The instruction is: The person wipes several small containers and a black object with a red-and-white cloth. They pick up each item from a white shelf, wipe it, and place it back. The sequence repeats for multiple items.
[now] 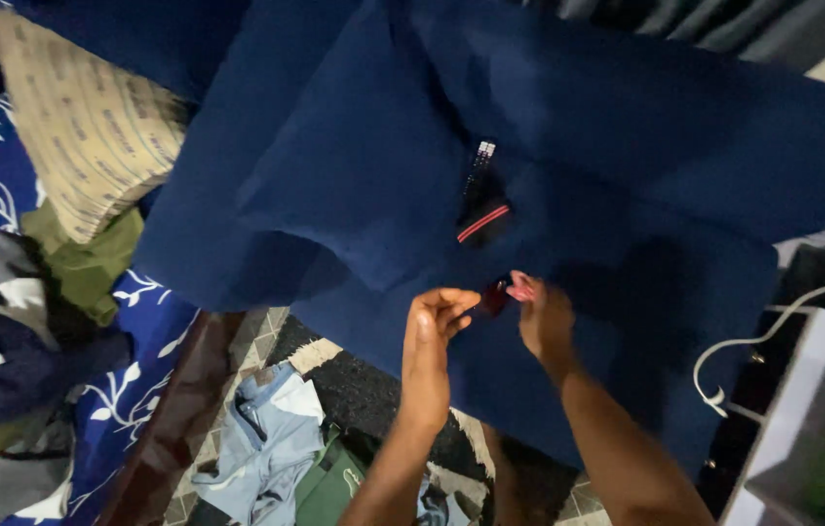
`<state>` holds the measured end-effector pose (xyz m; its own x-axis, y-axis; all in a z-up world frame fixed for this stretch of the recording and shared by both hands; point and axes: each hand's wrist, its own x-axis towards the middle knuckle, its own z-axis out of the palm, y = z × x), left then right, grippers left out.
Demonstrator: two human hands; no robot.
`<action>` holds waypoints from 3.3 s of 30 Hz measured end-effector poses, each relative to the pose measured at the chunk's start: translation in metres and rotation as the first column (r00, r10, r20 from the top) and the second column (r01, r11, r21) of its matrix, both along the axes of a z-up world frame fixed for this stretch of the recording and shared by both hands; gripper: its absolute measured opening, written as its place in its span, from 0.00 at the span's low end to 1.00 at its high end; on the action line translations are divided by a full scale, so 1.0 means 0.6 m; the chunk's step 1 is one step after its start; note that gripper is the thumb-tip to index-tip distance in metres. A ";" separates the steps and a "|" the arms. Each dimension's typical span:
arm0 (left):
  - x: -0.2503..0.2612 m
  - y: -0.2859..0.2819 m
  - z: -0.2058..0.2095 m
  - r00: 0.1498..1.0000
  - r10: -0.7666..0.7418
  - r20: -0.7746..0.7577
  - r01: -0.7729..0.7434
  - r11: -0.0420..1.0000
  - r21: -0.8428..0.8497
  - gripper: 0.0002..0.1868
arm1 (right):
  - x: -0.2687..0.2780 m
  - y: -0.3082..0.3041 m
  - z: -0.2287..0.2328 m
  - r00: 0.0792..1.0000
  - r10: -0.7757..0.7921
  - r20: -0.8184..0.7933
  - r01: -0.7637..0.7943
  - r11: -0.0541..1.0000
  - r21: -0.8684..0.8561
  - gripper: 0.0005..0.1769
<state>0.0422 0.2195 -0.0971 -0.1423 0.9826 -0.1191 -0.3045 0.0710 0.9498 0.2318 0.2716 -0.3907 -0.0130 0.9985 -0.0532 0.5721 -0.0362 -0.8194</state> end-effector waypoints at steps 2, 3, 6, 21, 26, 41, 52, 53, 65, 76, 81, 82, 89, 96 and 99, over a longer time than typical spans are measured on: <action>0.004 0.025 -0.021 1.000 0.007 -0.019 -0.007 1.000 -0.016 0.34 | -0.009 0.033 -0.026 0.894 0.181 0.410 -0.205 0.979 0.016 0.25; 0.006 0.033 -0.032 1.000 0.010 -0.013 -0.010 0.999 -0.032 0.33 | -0.023 0.032 -0.042 0.862 0.244 0.445 -0.254 0.966 -0.038 0.24; 0.009 0.049 -0.069 0.999 0.020 0.028 -0.018 0.998 -0.052 0.33 | -0.055 0.012 -0.101 0.781 0.383 0.493 -0.407 0.911 -0.062 0.23; 0.000 0.003 -0.087 0.986 0.140 0.086 -0.121 0.973 -0.198 0.30 | 0.015 -0.081 -0.168 0.708 0.480 0.518 -0.422 0.876 -0.234 0.19; -0.006 -0.076 -0.097 0.975 0.202 0.091 -0.173 0.951 -0.258 0.26 | 0.068 -0.139 -0.131 0.920 0.386 -0.066 -0.381 0.842 -0.382 0.18; -0.012 -0.459 0.004 0.516 0.302 0.801 -0.026 0.941 -0.338 0.16 | -0.053 -0.428 0.538 0.417 0.852 -0.317 -0.790 0.512 0.338 0.27; -0.030 -0.676 0.217 0.692 0.301 0.656 -0.303 0.946 -0.114 0.14 | -0.051 -0.679 0.761 0.826 0.563 -0.013 -0.443 0.662 0.604 0.37; -0.029 -0.688 0.227 0.640 0.288 0.712 -0.274 0.952 -0.139 0.17 | -0.070 -0.696 0.760 0.792 0.604 0.089 -0.509 0.573 0.643 0.40; 0.012 -0.754 0.265 0.860 0.289 0.421 -0.279 0.956 -0.085 0.35 | -0.158 -0.717 0.827 0.624 0.724 -0.296 -0.635 0.690 0.348 0.40; 0.036 -0.697 0.313 0.758 0.563 -0.330 -0.508 0.827 0.243 0.33 | -0.088 -0.655 0.822 0.615 0.767 -0.186 -0.706 0.640 0.304 0.30; 0.084 -0.669 0.333 0.519 0.601 -0.608 -0.317 0.796 0.517 0.31 | -0.061 -0.616 0.809 0.599 0.399 -0.694 -0.659 0.738 -0.144 0.28; 0.093 -0.664 0.337 0.450 0.636 -0.627 -0.263 0.765 0.588 0.30 | -0.059 -0.608 0.805 0.535 0.360 -0.765 -0.682 0.718 -0.139 0.28; 0.116 -0.655 0.355 0.678 0.580 -0.452 -0.430 0.811 0.397 0.29 | -0.026 -0.567 0.769 0.296 0.386 -0.874 -0.832 0.553 -0.038 0.29; 0.140 -0.642 0.333 0.790 0.613 -0.019 -0.608 0.787 0.105 0.24 | -0.011 -0.540 0.756 0.230 0.273 -0.934 -0.776 0.631 -0.006 0.37; 0.143 -0.632 0.323 0.776 0.553 0.303 -0.572 0.819 -0.031 0.23 | -0.005 -0.540 0.811 0.041 0.260 -0.965 -0.664 0.728 0.168 0.44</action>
<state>0.1282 -0.1594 0.0968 -0.6413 0.7442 -0.1868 -0.5288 -0.2524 0.8103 0.2287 -0.0521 0.0960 -0.7037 0.6900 0.1692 -0.5637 -0.3974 -0.7241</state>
